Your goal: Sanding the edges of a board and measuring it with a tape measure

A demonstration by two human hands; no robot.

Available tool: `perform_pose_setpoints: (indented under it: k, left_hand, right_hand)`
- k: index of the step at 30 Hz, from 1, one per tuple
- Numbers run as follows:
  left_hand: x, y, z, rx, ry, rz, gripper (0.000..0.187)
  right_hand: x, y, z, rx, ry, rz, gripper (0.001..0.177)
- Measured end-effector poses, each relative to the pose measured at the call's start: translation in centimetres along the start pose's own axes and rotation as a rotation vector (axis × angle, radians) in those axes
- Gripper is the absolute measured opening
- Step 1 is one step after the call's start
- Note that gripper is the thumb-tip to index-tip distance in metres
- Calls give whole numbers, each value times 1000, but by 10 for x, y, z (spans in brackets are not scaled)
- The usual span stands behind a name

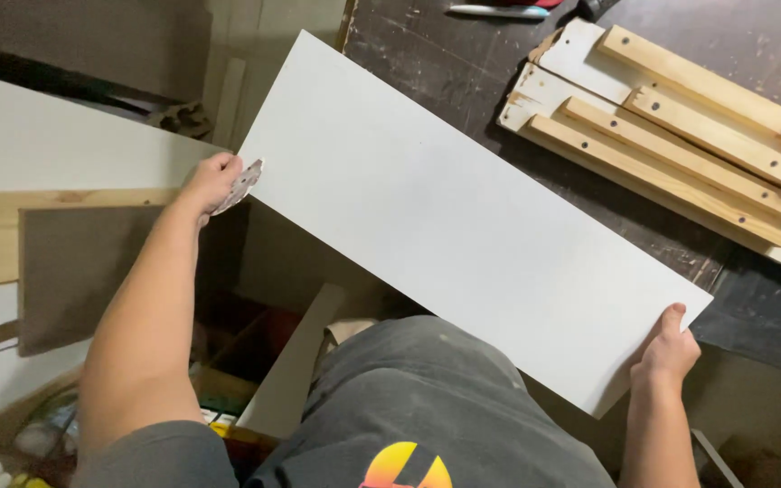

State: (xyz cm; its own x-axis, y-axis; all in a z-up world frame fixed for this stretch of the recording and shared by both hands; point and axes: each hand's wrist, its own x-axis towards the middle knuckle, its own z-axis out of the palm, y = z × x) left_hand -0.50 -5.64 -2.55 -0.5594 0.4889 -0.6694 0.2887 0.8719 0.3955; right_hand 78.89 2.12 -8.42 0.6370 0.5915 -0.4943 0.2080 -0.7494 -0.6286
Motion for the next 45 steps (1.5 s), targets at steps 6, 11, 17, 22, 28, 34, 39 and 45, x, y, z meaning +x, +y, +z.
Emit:
perform_pose_setpoints:
  k: [6,11,17,22,28,34,39,45]
  left_hand:
    - [-3,9,7,-53,59,16,29]
    - [18,11,13,-62,77,29,29]
    - [2,32,8,25,149,-7,35]
    - [-58,85,-4,-29,342,-72,64]
    - [-88,107,104,175,360,541,65]
    - [-96,143,222,417,471,1297,64]
    - [-55,163,198,343,399,1385,55]
    - [15,211,42,31,302,740,56]
  right_hand:
    - [-30,-49,-6,-404,-48,-30,79]
    - [-24,-86,-12,-970,-175,-127,103]
    - [-47,-125,-10,-1264,-226,-119,105]
    - [-76,-143,4,-1239,-6,-210,70]
    - [-134,-115,84,-958,-260,-997,60]
    - [-182,-120,151,-942,-379,-1292,90]
    - [-205,-158,156,-1196,-516,-995,105]
    - [-233,-184,156,-1234,-618,-731,113]
